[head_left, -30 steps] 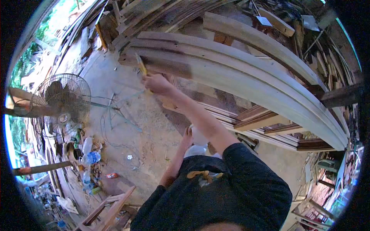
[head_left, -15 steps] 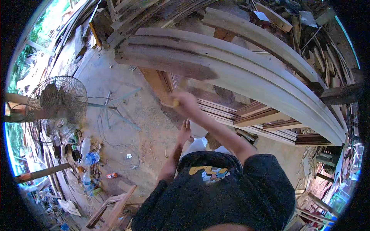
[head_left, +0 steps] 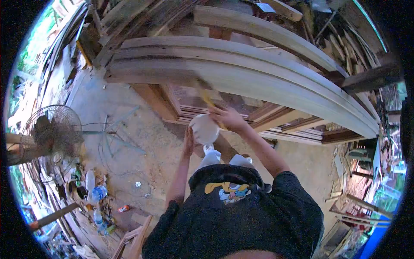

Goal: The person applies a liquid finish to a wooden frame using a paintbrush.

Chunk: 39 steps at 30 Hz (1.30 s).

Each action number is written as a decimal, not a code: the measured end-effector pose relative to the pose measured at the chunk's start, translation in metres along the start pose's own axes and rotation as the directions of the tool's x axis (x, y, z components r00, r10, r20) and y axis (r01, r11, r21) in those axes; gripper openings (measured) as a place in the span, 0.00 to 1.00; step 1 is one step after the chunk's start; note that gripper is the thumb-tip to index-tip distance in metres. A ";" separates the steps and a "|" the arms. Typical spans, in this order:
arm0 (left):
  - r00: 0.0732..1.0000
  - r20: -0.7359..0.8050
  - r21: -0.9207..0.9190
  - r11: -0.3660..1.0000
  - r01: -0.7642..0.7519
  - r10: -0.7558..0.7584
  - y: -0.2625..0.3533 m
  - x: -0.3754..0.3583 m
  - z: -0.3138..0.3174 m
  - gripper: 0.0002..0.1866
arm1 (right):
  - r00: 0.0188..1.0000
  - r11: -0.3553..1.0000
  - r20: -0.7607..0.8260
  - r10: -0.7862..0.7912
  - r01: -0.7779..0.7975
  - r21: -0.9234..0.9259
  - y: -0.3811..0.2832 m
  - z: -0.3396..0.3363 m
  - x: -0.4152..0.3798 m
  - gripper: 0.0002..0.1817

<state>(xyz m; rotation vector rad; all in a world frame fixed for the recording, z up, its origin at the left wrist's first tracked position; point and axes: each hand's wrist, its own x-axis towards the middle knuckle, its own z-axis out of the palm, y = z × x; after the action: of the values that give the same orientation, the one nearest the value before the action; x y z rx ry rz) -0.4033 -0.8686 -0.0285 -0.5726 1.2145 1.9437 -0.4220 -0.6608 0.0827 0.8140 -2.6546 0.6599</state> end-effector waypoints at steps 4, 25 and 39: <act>0.933 0.122 0.576 0.742 -0.344 0.338 -0.010 -0.003 0.020 0.31 | 0.957 0.955 -0.004 0.291 -0.291 -0.049 0.003 -0.060 -0.111 0.12; 0.984 0.163 0.488 0.873 -0.017 -0.072 -0.030 0.008 0.056 0.31 | 0.888 0.947 -0.334 0.317 -0.316 0.059 -0.007 -0.072 -0.106 0.15; 0.929 0.282 0.491 0.868 0.077 -0.242 -0.061 0.045 0.068 0.31 | 0.961 0.980 -0.214 0.176 -0.192 -0.054 -0.033 -0.052 -0.055 0.15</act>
<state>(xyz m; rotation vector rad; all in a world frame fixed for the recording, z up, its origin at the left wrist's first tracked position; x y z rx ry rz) -0.3808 -0.7755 -0.0631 -0.0751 1.3067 1.4489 -0.3515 -0.6344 0.1168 0.4534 -2.5640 0.6481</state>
